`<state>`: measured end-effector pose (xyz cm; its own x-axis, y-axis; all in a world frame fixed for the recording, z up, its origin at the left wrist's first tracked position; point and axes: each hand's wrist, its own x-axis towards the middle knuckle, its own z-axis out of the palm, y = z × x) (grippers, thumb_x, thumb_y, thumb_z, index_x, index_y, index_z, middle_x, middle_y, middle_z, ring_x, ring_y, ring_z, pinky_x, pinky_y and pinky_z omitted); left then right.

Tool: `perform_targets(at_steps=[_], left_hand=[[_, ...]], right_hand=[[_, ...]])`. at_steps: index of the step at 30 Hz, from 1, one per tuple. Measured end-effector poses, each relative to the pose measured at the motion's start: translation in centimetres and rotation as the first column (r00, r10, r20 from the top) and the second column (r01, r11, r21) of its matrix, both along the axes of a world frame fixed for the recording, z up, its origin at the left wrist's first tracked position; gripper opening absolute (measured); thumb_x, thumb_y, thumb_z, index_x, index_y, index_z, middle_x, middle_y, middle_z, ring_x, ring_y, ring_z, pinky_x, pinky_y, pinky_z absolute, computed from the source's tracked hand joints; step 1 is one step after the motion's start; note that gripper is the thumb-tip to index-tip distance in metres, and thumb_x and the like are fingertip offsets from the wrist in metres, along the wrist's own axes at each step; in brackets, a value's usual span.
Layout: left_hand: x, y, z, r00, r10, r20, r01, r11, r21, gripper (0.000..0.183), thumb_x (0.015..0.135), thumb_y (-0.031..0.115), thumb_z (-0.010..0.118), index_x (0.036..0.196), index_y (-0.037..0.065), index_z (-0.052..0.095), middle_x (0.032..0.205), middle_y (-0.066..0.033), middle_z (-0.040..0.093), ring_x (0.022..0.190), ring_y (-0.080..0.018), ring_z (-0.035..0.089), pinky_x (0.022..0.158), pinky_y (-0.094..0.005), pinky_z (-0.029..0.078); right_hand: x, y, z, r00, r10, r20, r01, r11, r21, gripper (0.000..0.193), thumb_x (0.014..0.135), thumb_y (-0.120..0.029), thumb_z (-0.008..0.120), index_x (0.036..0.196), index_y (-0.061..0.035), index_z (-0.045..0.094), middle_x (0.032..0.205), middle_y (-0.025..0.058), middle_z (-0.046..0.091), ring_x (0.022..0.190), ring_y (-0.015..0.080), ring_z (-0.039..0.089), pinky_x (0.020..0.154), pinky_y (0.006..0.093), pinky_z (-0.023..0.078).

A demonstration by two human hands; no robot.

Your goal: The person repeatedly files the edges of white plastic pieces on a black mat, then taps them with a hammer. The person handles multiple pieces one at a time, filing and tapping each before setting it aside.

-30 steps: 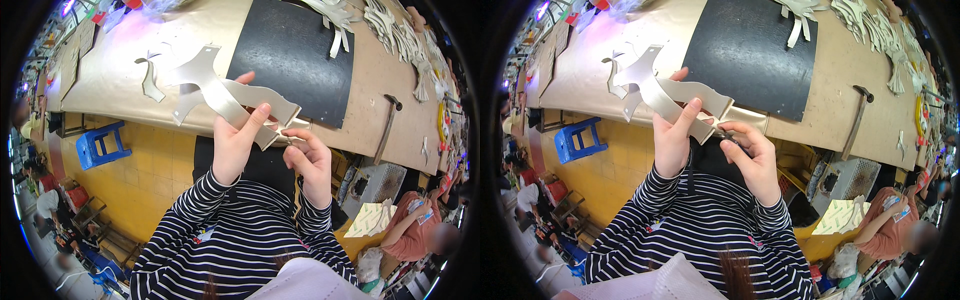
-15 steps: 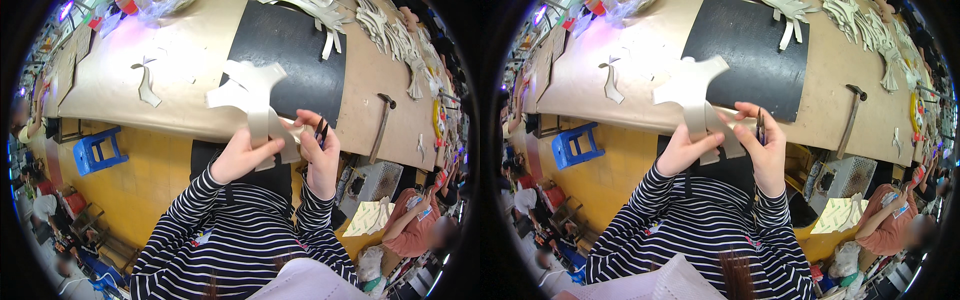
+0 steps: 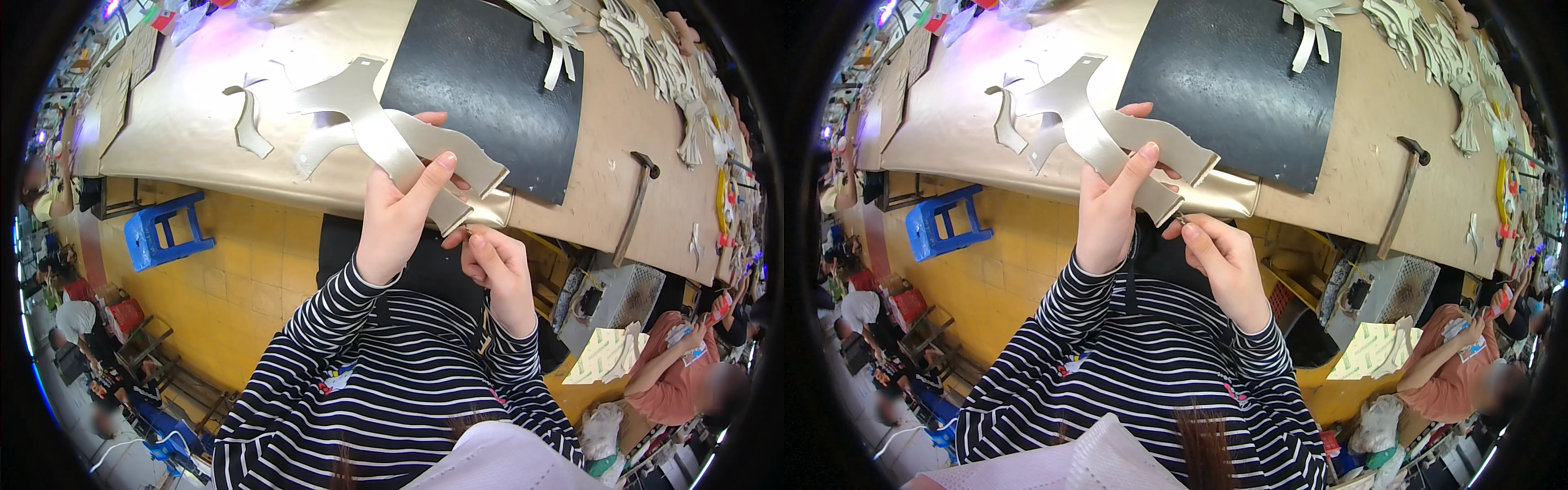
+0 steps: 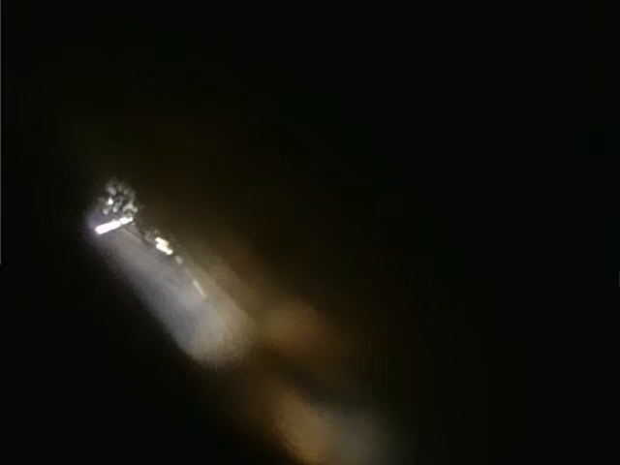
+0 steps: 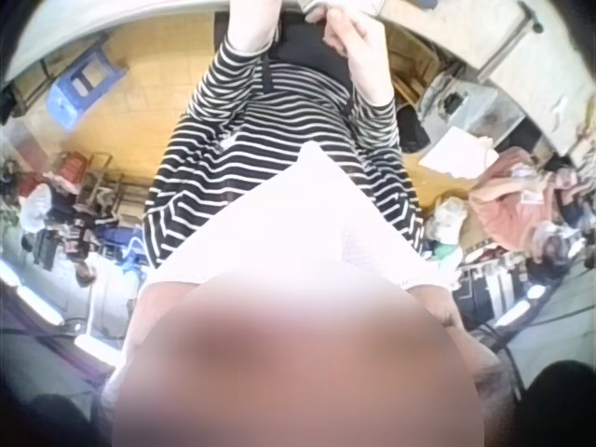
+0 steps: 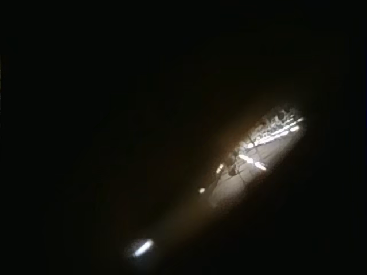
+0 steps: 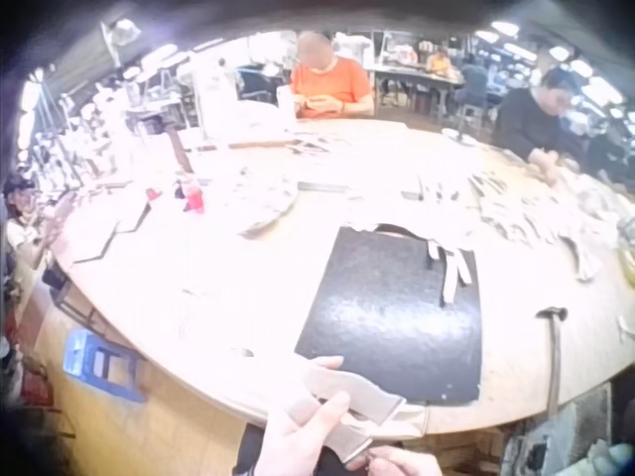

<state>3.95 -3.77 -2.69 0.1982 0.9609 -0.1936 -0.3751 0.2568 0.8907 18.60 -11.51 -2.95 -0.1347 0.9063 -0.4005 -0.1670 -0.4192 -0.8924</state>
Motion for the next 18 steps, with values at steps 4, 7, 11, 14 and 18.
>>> perform_targets(at_steps=[4, 7, 11, 14, 18], left_hand=[[0.16, -0.01, 0.04, 1.0, 0.021, 0.014, -0.021, 1.0, 0.021, 0.044, 0.1, 0.013, 0.061, 0.138, -0.002, 0.046, 0.103, -0.0065, 0.066, 0.091, -0.0111, 0.065, 0.079, -0.0256, 0.054], [0.3, 0.01, 0.11, 1.0, 0.019, 0.007, -0.019, 0.999, 0.027, 0.043, 0.1, 0.013, 0.061, 0.138, -0.002, 0.047, 0.103, -0.0066, 0.066, 0.091, -0.011, 0.065, 0.079, -0.0251, 0.054], [0.48, -0.03, 0.14, 1.0, 0.029, -0.004, -0.029, 0.999, 0.034, 0.043, 0.1, 0.013, 0.061, 0.138, -0.002, 0.047, 0.104, -0.0068, 0.066, 0.091, -0.0108, 0.065, 0.079, -0.0245, 0.054], [0.51, -0.01, 0.12, 1.0, 0.022, -0.012, -0.022, 0.999, 0.03, 0.043, 0.1, 0.013, 0.061, 0.138, -0.002, 0.047, 0.104, -0.0069, 0.066, 0.091, -0.0108, 0.065, 0.078, -0.0244, 0.054], [0.62, -0.04, 0.16, 1.0, 0.023, -0.017, -0.023, 0.999, 0.03, 0.042, 0.101, 0.012, 0.06, 0.138, -0.002, 0.047, 0.104, -0.0069, 0.066, 0.091, -0.0108, 0.065, 0.078, -0.0245, 0.054]], right_hand=[[0.63, 0.26, 0.17, 0.98, 0.125, -0.153, -0.138, 0.988, -0.075, 0.035, 0.104, -0.026, 0.054, 0.101, 0.0057, 0.068, 0.065, -0.0061, 0.043, 0.059, 0.0032, 0.034, 0.053, 0.0212, 0.025], [0.27, 0.45, 0.08, 0.975, 0.131, -0.18, -0.15, 0.984, -0.094, 0.038, 0.104, -0.029, 0.054, 0.098, 0.0066, 0.068, 0.063, -0.0062, 0.042, 0.057, 0.0029, 0.032, 0.052, 0.0215, 0.022], [0.02, 0.61, -0.07, 0.975, 0.113, -0.193, -0.134, 0.986, -0.099, 0.039, 0.103, -0.03, 0.055, 0.097, 0.0065, 0.068, 0.062, -0.0063, 0.042, 0.056, 0.0026, 0.031, 0.051, 0.0219, 0.021], [0.08, 0.6, -0.09, 0.981, 0.093, -0.172, -0.112, 0.988, -0.107, 0.042, 0.103, -0.032, 0.055, 0.094, 0.0069, 0.068, 0.06, -0.0063, 0.041, 0.053, 0.0025, 0.029, 0.05, 0.0225, 0.018], [0.06, 0.58, -0.15, 0.986, 0.075, -0.152, -0.092, 0.99, -0.11, 0.044, 0.103, -0.034, 0.054, 0.091, 0.0072, 0.067, 0.057, -0.0065, 0.04, 0.05, 0.0024, 0.026, 0.048, 0.0234, 0.016]])
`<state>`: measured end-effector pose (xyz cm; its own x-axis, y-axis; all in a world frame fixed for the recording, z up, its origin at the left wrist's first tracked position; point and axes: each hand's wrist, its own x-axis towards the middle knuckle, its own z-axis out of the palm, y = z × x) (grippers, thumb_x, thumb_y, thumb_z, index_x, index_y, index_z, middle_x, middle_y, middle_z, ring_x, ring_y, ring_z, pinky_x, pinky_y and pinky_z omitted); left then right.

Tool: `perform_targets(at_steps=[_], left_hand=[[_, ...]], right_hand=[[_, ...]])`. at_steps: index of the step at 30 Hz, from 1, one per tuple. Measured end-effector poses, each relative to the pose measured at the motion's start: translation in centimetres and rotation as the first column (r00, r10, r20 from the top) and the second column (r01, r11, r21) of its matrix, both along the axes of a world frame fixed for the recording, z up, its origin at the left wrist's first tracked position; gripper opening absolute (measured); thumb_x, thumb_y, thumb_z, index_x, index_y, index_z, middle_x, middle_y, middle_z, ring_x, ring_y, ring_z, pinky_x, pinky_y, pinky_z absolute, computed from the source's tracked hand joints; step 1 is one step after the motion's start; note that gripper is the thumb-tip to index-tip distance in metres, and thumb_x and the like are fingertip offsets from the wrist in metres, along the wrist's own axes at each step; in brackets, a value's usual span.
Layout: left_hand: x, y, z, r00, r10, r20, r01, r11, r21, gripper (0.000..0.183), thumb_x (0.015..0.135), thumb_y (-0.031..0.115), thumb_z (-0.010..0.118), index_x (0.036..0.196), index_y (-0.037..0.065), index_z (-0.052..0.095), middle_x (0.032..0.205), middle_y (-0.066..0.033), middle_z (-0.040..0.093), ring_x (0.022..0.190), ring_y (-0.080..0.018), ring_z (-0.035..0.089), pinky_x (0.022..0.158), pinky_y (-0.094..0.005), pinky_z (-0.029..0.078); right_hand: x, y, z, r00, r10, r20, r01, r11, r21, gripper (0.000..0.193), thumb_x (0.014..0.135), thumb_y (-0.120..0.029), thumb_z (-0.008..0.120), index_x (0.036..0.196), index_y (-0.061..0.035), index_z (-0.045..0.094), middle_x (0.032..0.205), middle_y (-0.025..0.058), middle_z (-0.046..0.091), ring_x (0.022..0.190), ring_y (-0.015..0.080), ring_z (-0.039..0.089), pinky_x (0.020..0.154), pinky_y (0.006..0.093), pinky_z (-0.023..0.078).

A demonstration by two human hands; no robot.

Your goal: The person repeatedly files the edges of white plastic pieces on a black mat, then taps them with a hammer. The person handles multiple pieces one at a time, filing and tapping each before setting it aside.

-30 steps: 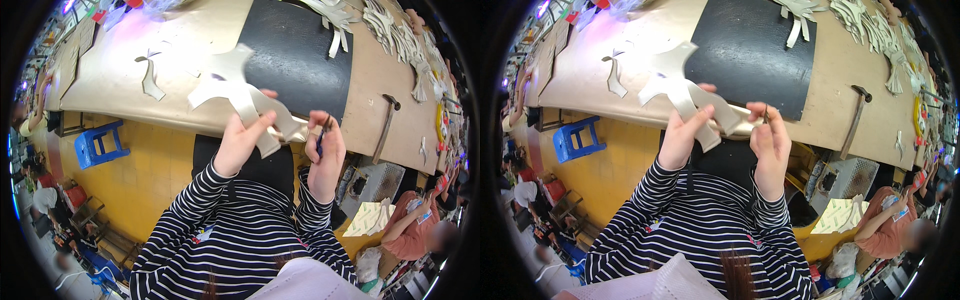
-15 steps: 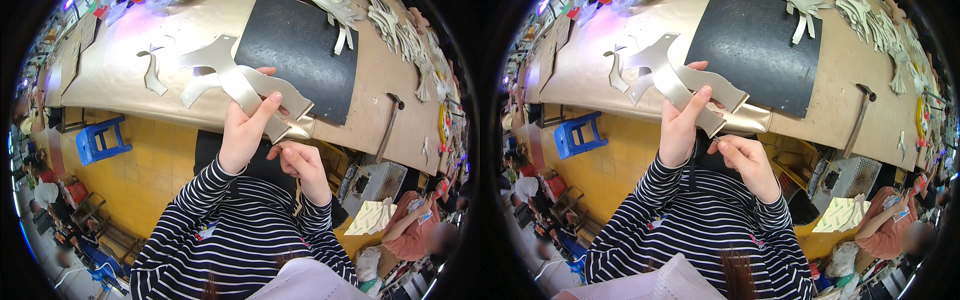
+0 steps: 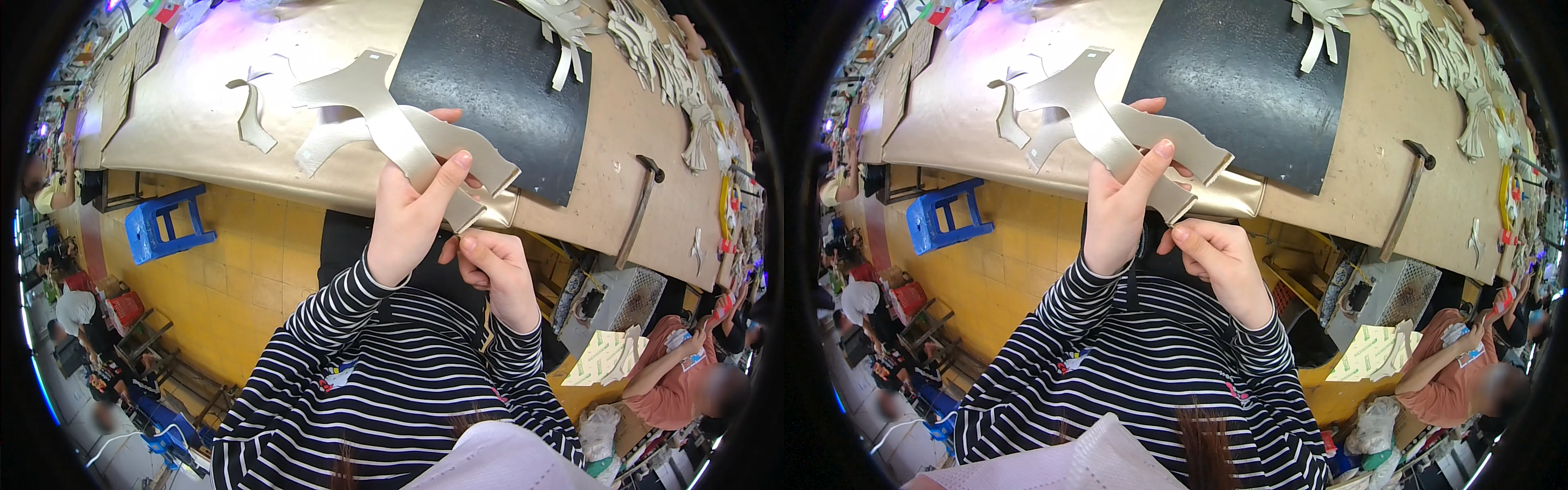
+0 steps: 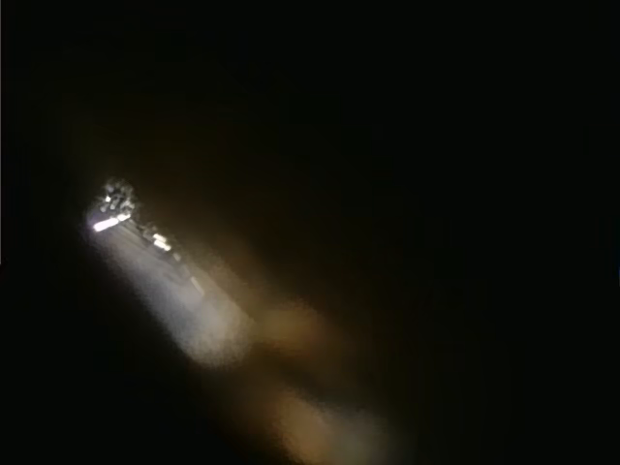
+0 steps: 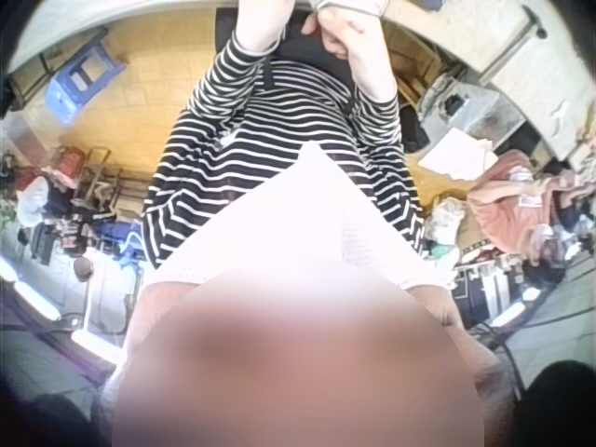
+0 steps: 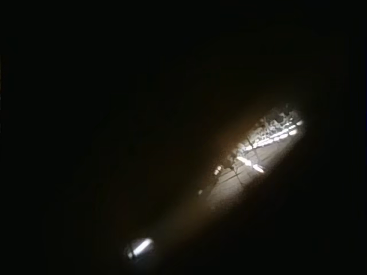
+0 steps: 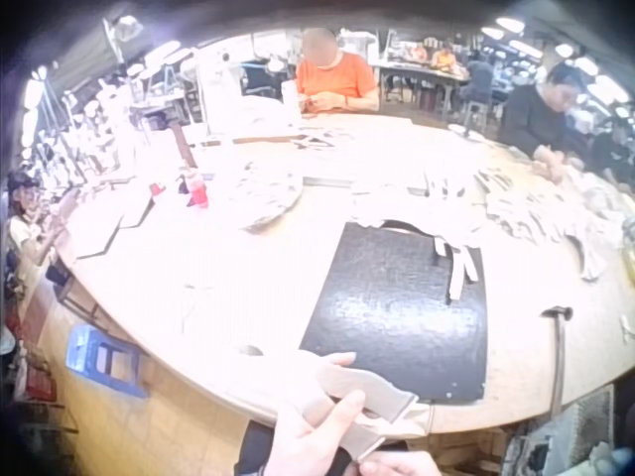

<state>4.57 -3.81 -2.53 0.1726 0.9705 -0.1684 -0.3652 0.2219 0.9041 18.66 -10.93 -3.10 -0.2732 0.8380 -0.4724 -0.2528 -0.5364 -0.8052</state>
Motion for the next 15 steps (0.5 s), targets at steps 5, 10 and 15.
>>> perform_targets(at_steps=[5, 10, 15], left_hand=[[0.09, -0.03, 0.07, 1.0, 0.005, -0.003, -0.005, 1.0, 0.009, 0.042, 0.101, 0.012, 0.06, 0.139, -0.002, 0.046, 0.104, -0.0072, 0.065, 0.092, -0.0111, 0.065, 0.079, -0.0248, 0.054], [0.15, 0.01, 0.12, 1.0, 0.016, -0.002, -0.016, 1.0, 0.009, 0.042, 0.101, 0.011, 0.059, 0.139, -0.002, 0.046, 0.104, -0.0075, 0.065, 0.092, -0.0117, 0.064, 0.079, -0.0252, 0.055], [0.26, -0.08, 0.21, 1.0, 0.03, 0.001, -0.03, 1.0, 0.009, 0.043, 0.101, 0.011, 0.059, 0.14, -0.002, 0.045, 0.104, -0.0074, 0.065, 0.092, -0.0119, 0.065, 0.079, -0.0257, 0.055]], right_hand=[[-0.07, 0.09, -0.02, 1.0, -0.018, 0.013, 0.018, 1.0, -0.01, 0.043, 0.102, -0.034, 0.056, 0.087, 0.0058, 0.066, 0.056, -0.0069, 0.039, 0.049, 0.0018, 0.025, 0.047, 0.0235, 0.014], [-0.17, 0.14, 0.11, 0.997, -0.072, 0.002, 0.072, 0.996, -0.048, 0.042, 0.101, -0.033, 0.058, 0.08, 0.0032, 0.062, 0.056, -0.0081, 0.037, 0.048, 0.0009, 0.023, 0.046, 0.023, 0.012], [-0.17, 0.32, 0.07, 0.998, -0.064, -0.001, 0.064, 0.996, -0.069, 0.04, 0.101, -0.031, 0.059, 0.077, 0.0008, 0.06, 0.057, -0.0087, 0.038, 0.048, 0.0004, 0.024, 0.047, 0.023, 0.013]])
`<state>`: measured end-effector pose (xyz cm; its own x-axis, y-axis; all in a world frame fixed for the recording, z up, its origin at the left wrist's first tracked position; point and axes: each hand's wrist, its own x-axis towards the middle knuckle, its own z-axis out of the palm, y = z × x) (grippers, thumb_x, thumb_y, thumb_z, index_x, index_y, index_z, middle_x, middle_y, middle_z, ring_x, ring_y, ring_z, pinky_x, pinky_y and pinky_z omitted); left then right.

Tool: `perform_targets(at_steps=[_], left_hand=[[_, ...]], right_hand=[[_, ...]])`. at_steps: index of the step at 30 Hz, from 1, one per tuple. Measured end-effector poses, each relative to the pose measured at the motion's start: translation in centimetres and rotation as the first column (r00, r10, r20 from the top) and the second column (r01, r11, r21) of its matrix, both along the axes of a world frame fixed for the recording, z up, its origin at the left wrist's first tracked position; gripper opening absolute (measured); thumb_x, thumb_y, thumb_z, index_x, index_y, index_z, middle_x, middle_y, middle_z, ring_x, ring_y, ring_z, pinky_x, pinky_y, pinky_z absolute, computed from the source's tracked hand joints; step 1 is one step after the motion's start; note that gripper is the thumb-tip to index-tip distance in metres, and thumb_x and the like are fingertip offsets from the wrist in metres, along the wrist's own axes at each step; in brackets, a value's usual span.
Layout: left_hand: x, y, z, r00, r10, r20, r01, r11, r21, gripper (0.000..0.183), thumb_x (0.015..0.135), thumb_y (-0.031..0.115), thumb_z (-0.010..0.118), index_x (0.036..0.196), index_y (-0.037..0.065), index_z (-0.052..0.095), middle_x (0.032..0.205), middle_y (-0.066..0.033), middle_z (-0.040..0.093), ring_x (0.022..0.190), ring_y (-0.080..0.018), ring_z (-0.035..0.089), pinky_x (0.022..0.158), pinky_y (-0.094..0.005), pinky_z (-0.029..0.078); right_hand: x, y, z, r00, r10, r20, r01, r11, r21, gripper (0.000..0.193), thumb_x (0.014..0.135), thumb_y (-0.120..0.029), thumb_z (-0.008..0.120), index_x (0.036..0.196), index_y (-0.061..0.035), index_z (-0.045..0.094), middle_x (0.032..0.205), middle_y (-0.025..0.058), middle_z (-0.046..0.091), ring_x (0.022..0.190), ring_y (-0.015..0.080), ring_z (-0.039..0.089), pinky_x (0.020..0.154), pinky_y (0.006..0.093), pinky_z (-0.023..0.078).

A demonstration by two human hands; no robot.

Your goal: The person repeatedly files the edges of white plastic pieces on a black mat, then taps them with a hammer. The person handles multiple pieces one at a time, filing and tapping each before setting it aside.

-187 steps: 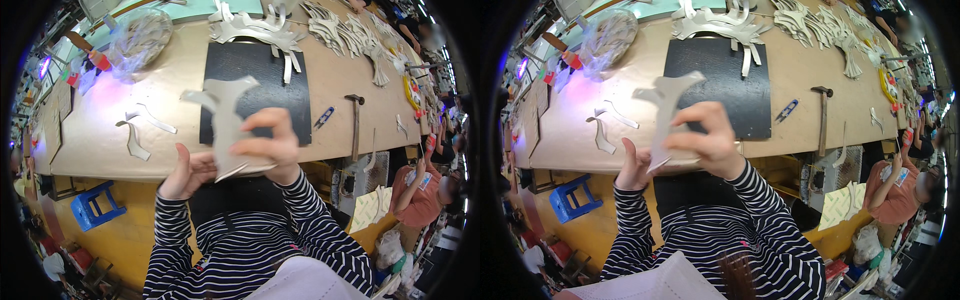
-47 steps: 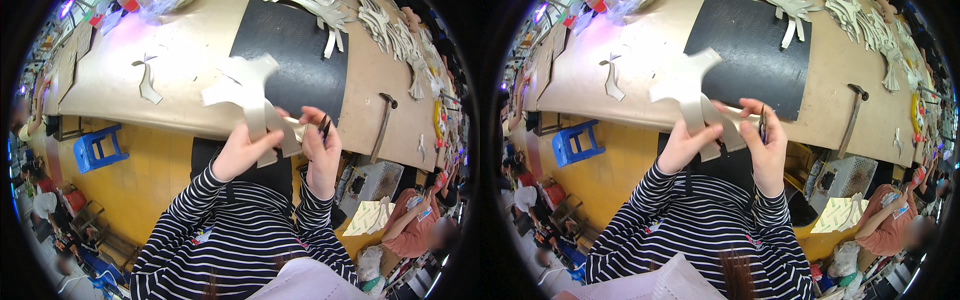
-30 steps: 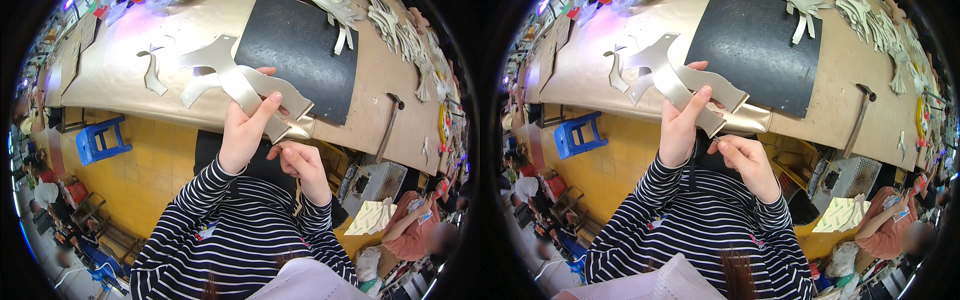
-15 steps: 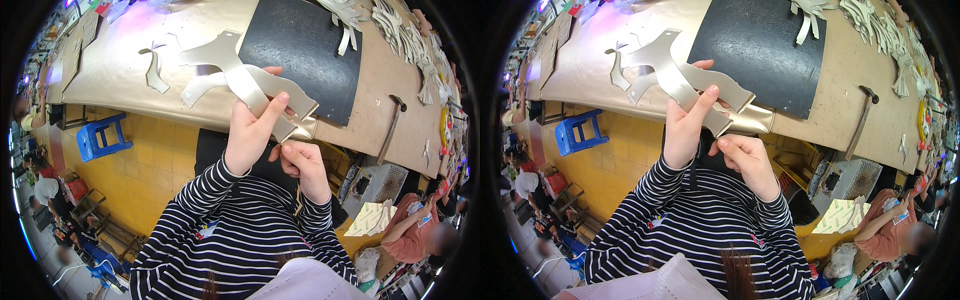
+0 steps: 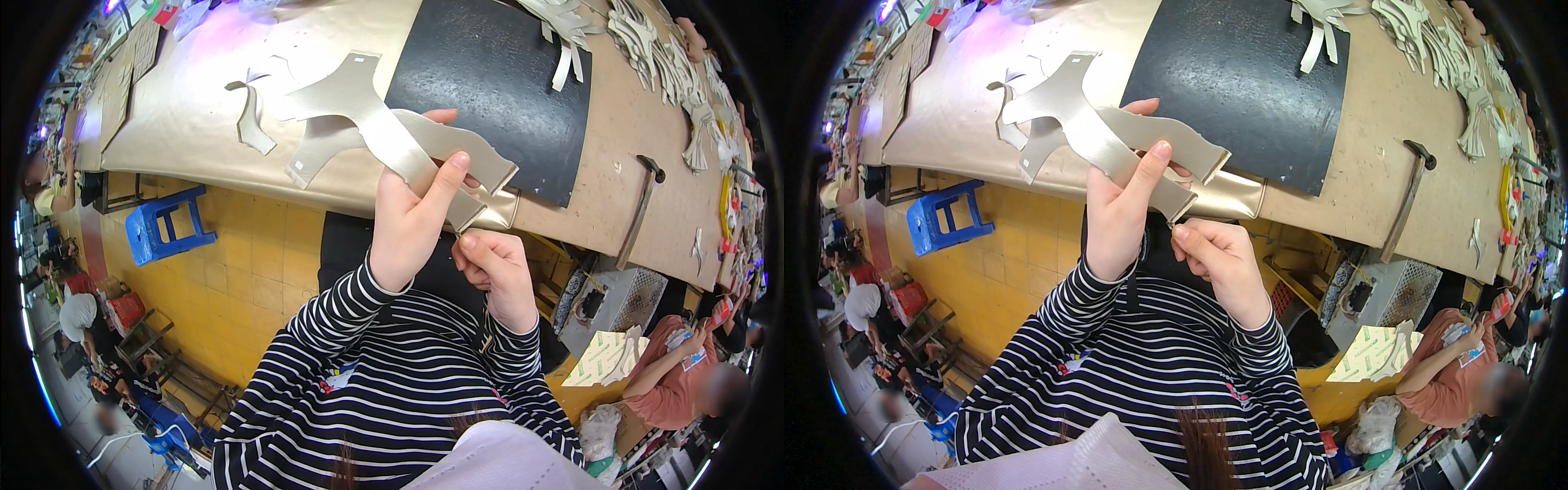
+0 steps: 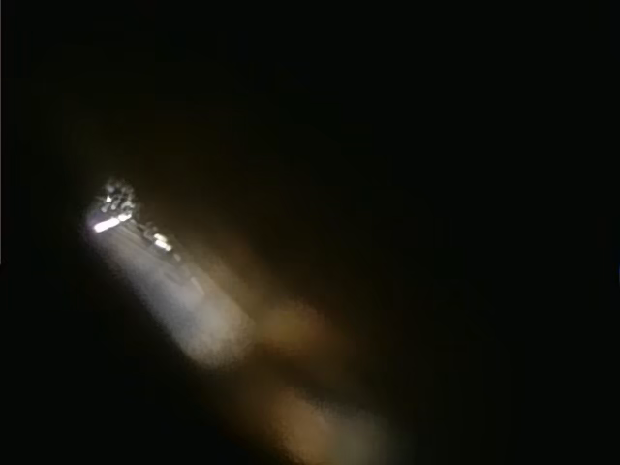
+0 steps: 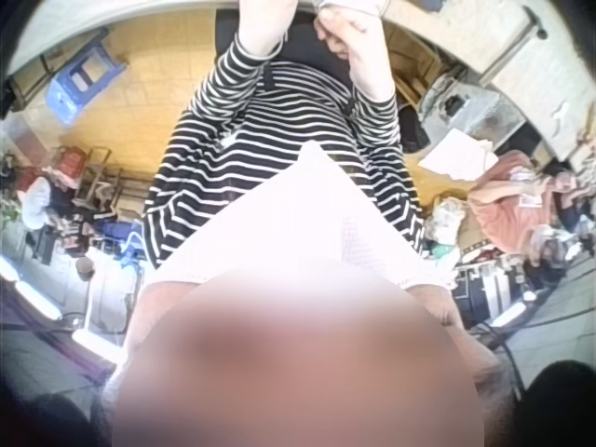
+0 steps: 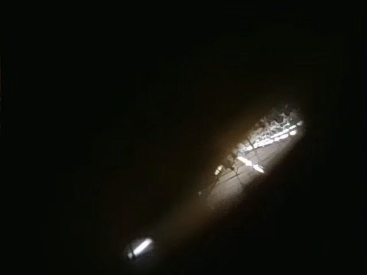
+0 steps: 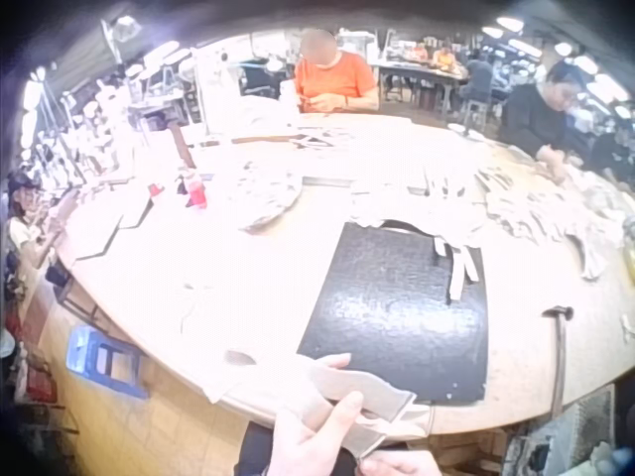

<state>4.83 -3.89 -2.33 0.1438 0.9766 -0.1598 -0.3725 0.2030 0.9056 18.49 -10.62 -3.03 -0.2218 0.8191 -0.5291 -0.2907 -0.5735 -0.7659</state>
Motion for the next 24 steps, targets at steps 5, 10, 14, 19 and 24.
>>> perform_targets(at_steps=[5, 10, 14, 19, 24], left_hand=[[-0.2, 0.4, -0.4, 0.999, 0.034, -0.014, -0.033, 0.999, 0.012, 0.043, 0.101, 0.011, 0.06, 0.14, -0.002, 0.044, 0.105, -0.0073, 0.064, 0.09, -0.0117, 0.064, 0.079, -0.0252, 0.054], [-0.5, 1.9, -1.0, 0.998, 0.051, -0.041, -0.049, 0.998, 0.045, 0.043, 0.1, 0.009, 0.06, 0.139, -0.003, 0.044, 0.104, -0.0072, 0.064, 0.087, -0.0111, 0.064, 0.078, -0.0249, 0.054], [-0.1, 2.7, -1.2, 0.99, -0.014, -0.137, 0.024, 0.997, 0.074, 0.034, 0.098, 0.008, 0.062, 0.13, -0.003, 0.054, 0.105, -0.0072, 0.066, 0.085, -0.0116, 0.064, 0.078, -0.0266, 0.052], [1.8, 2.2, -2.1, 0.989, -0.1, -0.108, 0.108, 0.992, 0.066, 0.027, 0.097, 0.011, 0.066, 0.119, -0.004, 0.063, 0.094, -0.0044, 0.068, 0.078, -0.0097, 0.063, 0.071, -0.025, 0.051], [2.1, 1.8, -3.4, 0.957, -0.177, -0.231, 0.191, 0.981, 0.04, 0.021, 0.097, 0.016, 0.068, 0.101, -0.005, 0.07, 0.082, -0.0038, 0.069, 0.072, -0.0086, 0.063, 0.068, -0.0248, 0.051]], right_hand=[[2.2, -0.8, -0.5, 0.976, 0.018, 0.216, -0.043, 0.993, 0.109, 0.032, 0.101, -0.026, 0.06, 0.084, 0.0003, 0.066, 0.063, -0.0075, 0.044, 0.056, 0.0012, 0.033, 0.051, 0.0217, 0.022], [10.9, 1.6, -4.4, 0.5, -0.49, 0.714, 0.344, 0.869, 0.355, 0.028, 0.099, -0.024, 0.063, 0.109, 0.0015, 0.07, 0.078, -0.0003, 0.058, 0.068, 0.0085, 0.051, 0.061, 0.025, 0.04], [15.5, 2.9, -6.6, -0.158, -0.553, 0.818, 0.006, 0.828, 0.561, 0.037, 0.098, -0.024, 0.064, 0.126, 0.0017, 0.064, 0.106, 0.0148, 0.063, 0.098, 0.0259, 0.061, 0.089, 0.0372, 0.047], [10.0, 2.7, -4.7, 0.597, -0.527, 0.605, 0.072, 0.786, 0.614, 0.038, 0.098, -0.019, 0.064, 0.131, -0.001, 0.061, 0.13, 0.0118, 0.059, 0.117, 0.022, 0.056, 0.1, 0.0354, 0.045], [4.2, 5.0, -3.5, 0.896, -0.39, 0.215, 0.261, 0.851, 0.455, 0.025, 0.097, -0.011, 0.067, 0.117, 0.0051, 0.066, 0.097, 0.0012, 0.068, 0.086, 0.0064, 0.06, 0.077, 0.0219, 0.048]])
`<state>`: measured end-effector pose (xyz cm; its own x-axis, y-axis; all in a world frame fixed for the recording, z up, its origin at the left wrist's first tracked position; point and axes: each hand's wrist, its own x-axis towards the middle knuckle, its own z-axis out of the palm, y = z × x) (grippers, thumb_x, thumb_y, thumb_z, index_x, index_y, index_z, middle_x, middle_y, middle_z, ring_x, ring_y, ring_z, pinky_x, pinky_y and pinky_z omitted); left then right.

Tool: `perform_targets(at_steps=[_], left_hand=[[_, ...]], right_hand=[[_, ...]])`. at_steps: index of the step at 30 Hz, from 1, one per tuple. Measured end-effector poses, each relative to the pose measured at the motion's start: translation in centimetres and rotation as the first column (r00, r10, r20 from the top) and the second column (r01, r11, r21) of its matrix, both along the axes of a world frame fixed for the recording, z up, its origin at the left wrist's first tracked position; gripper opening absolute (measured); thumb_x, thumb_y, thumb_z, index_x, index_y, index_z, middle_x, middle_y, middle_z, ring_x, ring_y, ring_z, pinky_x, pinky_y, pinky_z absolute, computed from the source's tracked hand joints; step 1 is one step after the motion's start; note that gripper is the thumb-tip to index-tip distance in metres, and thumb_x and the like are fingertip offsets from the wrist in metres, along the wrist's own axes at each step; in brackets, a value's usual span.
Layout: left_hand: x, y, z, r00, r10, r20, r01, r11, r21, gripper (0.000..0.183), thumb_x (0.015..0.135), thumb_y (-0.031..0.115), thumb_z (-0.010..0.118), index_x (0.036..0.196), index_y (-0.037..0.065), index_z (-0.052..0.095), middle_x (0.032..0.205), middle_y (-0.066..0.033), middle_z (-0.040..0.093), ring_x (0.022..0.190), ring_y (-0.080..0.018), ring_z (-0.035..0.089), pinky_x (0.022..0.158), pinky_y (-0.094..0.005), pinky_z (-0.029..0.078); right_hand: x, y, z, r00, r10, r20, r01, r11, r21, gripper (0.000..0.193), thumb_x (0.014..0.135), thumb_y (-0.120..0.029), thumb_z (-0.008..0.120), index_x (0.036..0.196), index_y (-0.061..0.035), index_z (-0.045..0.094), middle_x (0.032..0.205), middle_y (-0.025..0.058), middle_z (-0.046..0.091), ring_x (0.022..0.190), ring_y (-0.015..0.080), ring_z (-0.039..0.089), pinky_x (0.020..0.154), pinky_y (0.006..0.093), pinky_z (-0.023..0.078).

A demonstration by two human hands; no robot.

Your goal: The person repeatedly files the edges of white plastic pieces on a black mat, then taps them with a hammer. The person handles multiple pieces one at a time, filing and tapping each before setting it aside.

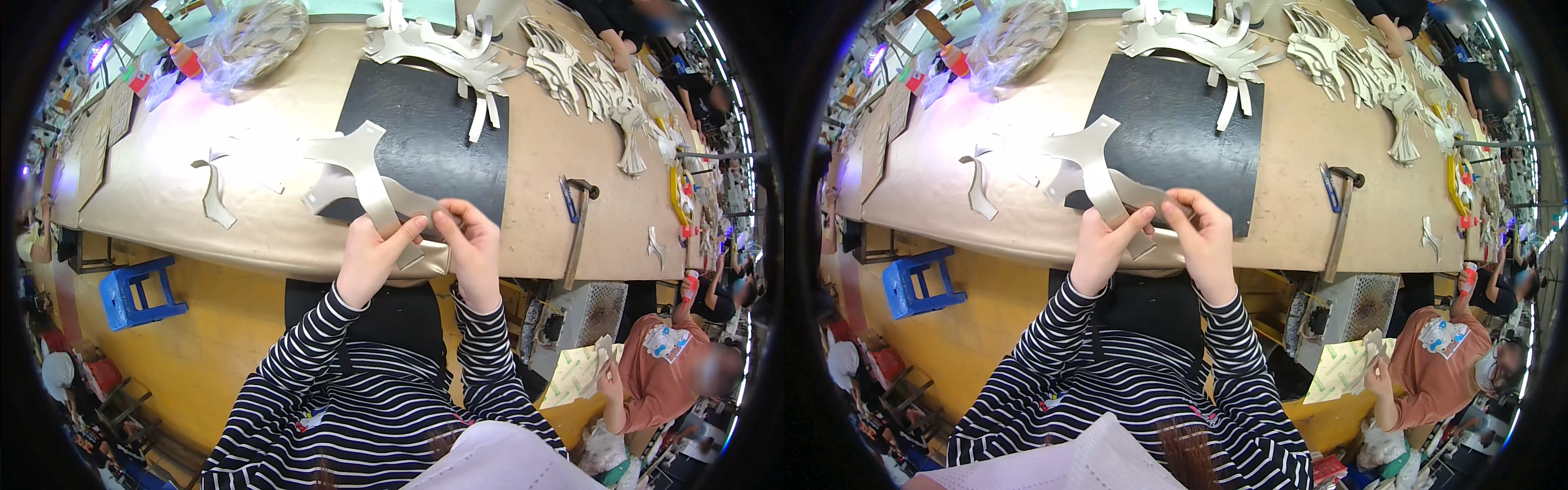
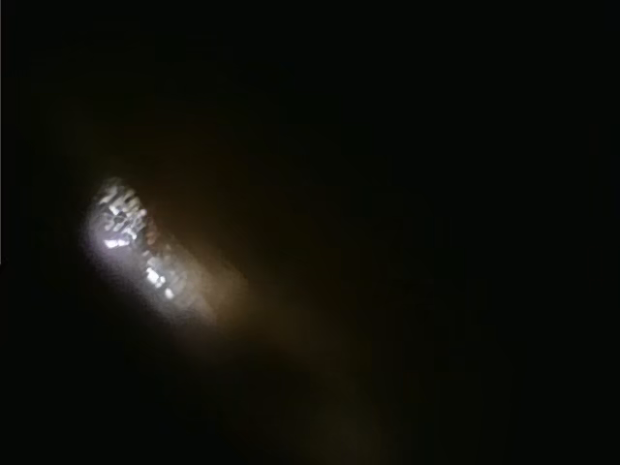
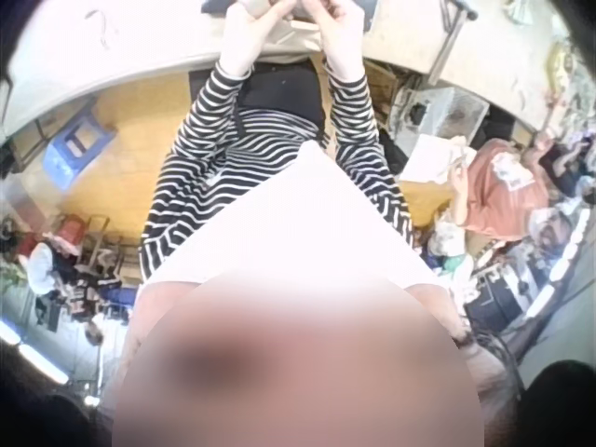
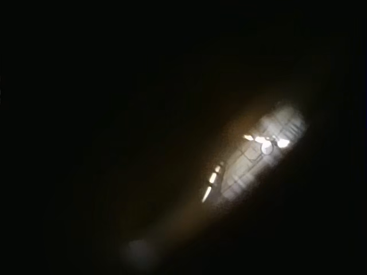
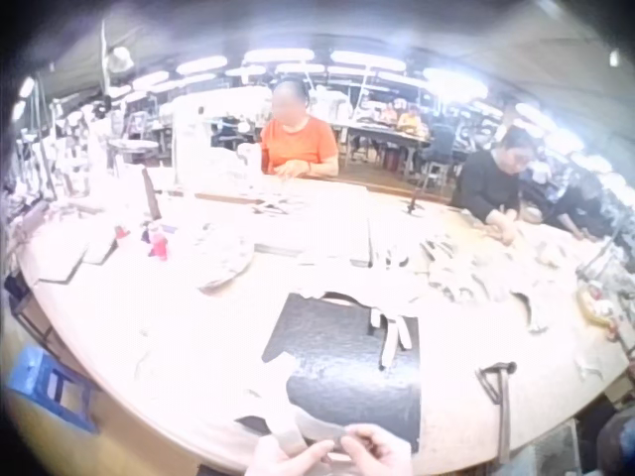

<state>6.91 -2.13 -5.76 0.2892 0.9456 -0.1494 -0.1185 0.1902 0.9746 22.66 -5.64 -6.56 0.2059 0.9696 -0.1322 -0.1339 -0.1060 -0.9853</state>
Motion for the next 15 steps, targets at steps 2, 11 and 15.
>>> perform_targets(at_steps=[2, 11, 15], left_hand=[[-1.0, 0.3, -0.2, 0.998, 0.037, -0.056, -0.036, 0.999, 0.002, 0.022, 0.098, 0.017, 0.067, 0.099, -0.005, 0.07, 0.081, -0.0044, 0.069, 0.071, -0.0089, 0.063, 0.067, -0.0247, 0.051], [-4.5, 4.1, 0.5, 0.964, 0.261, 0.055, -0.265, 0.962, 0.071, 0.047, 0.11, 0.038, 0.04, 0.107, -0.001, 0.065, 0.084, -0.0023, 0.061, 0.076, -0.0091, 0.057, 0.071, -0.0246, 0.049], [-4.4, 8.3, -0.1, 0.976, 0.189, 0.111, -0.183, 0.981, -0.064, 0.05, 0.107, 0.045, 0.044, 0.123, -0.001, 0.057, 0.094, -0.0037, 0.061, 0.087, -0.0108, 0.059, 0.08, -0.0274, 0.05]], right_hand=[[0.3, 1.6, -0.5, 0.996, -0.082, 0.036, 0.078, 0.992, 0.095, 0.022, 0.096, -0.011, 0.069, 0.11, 0.0062, 0.069, 0.091, -0.0002, 0.068, 0.08, 0.0052, 0.058, 0.071, 0.02, 0.047], [4.6, 5.9, -7.3, 0.684, -0.342, 0.645, 0.222, 0.939, 0.262, 0.025, 0.095, -0.008, 0.06, 0.118, -0.0005, 0.067, 0.111, 0.0125, 0.063, 0.089, 0.02, 0.064, 0.081, 0.0309, 0.052], [4.9, 5.2, -8.2, 0.784, -0.427, 0.45, 0.326, 0.901, 0.287, 0.023, 0.102, -0.007, 0.051, 0.118, 0.0023, 0.066, 0.104, 0.0079, 0.062, 0.091, 0.0137, 0.061, 0.085, 0.0273, 0.05]])
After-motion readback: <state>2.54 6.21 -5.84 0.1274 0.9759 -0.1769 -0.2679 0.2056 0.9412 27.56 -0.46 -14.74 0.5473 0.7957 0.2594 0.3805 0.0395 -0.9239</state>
